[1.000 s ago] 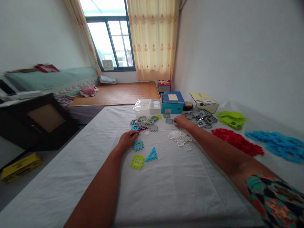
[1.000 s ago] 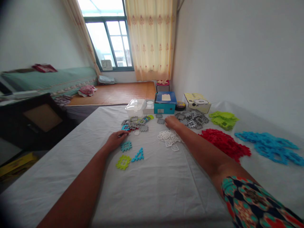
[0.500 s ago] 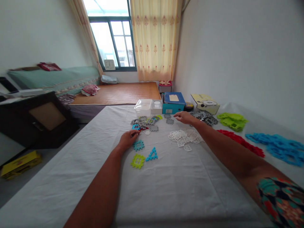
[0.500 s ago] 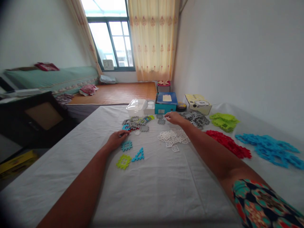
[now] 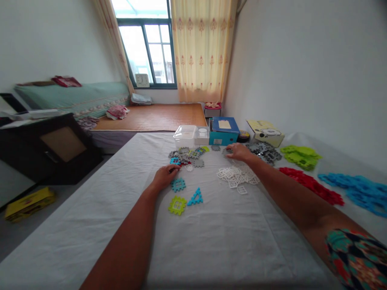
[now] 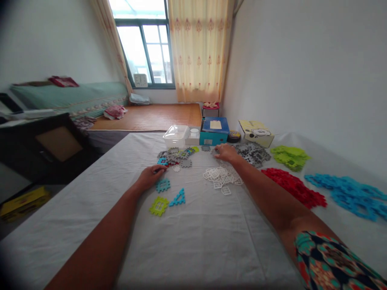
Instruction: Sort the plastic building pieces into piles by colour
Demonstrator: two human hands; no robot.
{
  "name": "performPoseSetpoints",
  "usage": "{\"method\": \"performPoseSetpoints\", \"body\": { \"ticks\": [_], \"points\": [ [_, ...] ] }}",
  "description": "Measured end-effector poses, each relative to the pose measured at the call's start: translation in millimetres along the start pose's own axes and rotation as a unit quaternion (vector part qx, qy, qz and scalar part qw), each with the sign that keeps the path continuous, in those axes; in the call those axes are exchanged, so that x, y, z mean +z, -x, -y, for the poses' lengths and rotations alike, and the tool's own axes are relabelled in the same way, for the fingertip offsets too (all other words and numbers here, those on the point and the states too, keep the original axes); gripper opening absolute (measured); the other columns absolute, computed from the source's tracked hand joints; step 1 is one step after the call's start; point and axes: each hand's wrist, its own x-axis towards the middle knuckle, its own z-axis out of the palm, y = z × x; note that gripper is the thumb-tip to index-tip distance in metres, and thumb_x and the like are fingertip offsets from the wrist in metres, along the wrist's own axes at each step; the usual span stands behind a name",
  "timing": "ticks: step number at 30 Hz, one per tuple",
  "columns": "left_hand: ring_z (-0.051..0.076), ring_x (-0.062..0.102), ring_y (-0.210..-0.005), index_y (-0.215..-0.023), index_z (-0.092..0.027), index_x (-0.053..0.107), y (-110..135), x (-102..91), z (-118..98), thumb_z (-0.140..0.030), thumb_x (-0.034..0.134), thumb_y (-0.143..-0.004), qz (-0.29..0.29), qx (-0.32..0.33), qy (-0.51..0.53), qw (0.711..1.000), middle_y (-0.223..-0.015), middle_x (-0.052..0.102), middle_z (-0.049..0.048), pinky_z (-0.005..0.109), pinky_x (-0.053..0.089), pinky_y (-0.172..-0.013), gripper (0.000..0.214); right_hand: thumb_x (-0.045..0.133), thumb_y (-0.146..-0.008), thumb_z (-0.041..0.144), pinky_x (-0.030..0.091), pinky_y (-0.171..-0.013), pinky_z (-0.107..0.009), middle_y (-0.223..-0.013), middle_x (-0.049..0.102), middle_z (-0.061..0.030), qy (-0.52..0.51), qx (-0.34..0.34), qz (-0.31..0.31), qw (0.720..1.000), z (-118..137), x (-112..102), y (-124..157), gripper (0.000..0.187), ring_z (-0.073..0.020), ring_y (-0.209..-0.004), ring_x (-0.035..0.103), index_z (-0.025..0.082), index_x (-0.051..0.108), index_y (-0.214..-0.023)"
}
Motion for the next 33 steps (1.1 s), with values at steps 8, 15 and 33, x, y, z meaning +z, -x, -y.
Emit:
{"method": "performPoseSetpoints", "body": {
  "ticks": [8, 15, 33],
  "points": [
    [0.017, 0.066, -0.094, -0.103, -0.026, 0.07, -0.3, 1.1, 0.3, -0.034, 0.047, -0.085, -0.001, -0.012, -0.017, 1.0, -0.101, 0.073, -0.0012, 0.026, 0.049, -0.085, 0.03, 0.058, -0.083, 0.039, 0.044, -0.087, -0.048, -0.124, 0.062, -0.0129, 0.104, 0.089, -0.065, 0.988, -37.9, -18.9, 9.3, 0.039, -0.0337, -0.117, 0.048, 0.021, 0.065, -0.117],
    [0.018, 0.066, -0.093, -0.099, -0.025, 0.071, 2.5, -0.6, -4.3, -0.032, 0.048, -0.085, -0.005, -0.014, 0.001, 1.0, -0.101, 0.073, -0.0007, 0.027, 0.049, -0.084, 0.028, 0.057, -0.086, 0.033, 0.042, -0.093, -0.03, -0.118, 0.067, -0.0096, 0.013, -0.066, -0.006, 0.998, 26.1, 7.9, -37.9, 0.035, -0.0229, -0.11, 0.057, 0.021, 0.066, -0.118],
    [0.018, 0.066, -0.092, -0.1, -0.026, 0.072, -0.7, 2.7, -0.8, -0.031, 0.049, -0.084, -0.007, -0.017, -0.016, 1.0, -0.1, 0.073, -0.001, 0.026, 0.049, -0.083, 0.028, 0.057, -0.086, 0.03, 0.045, -0.082, -0.037, -0.11, 0.065, -0.0176, 0.139, 0.052, -0.033, 0.988, -22.4, -24.8, 12.7, 0.027, -0.0276, -0.098, 0.062, 0.017, 0.068, -0.107]
  ]
}}
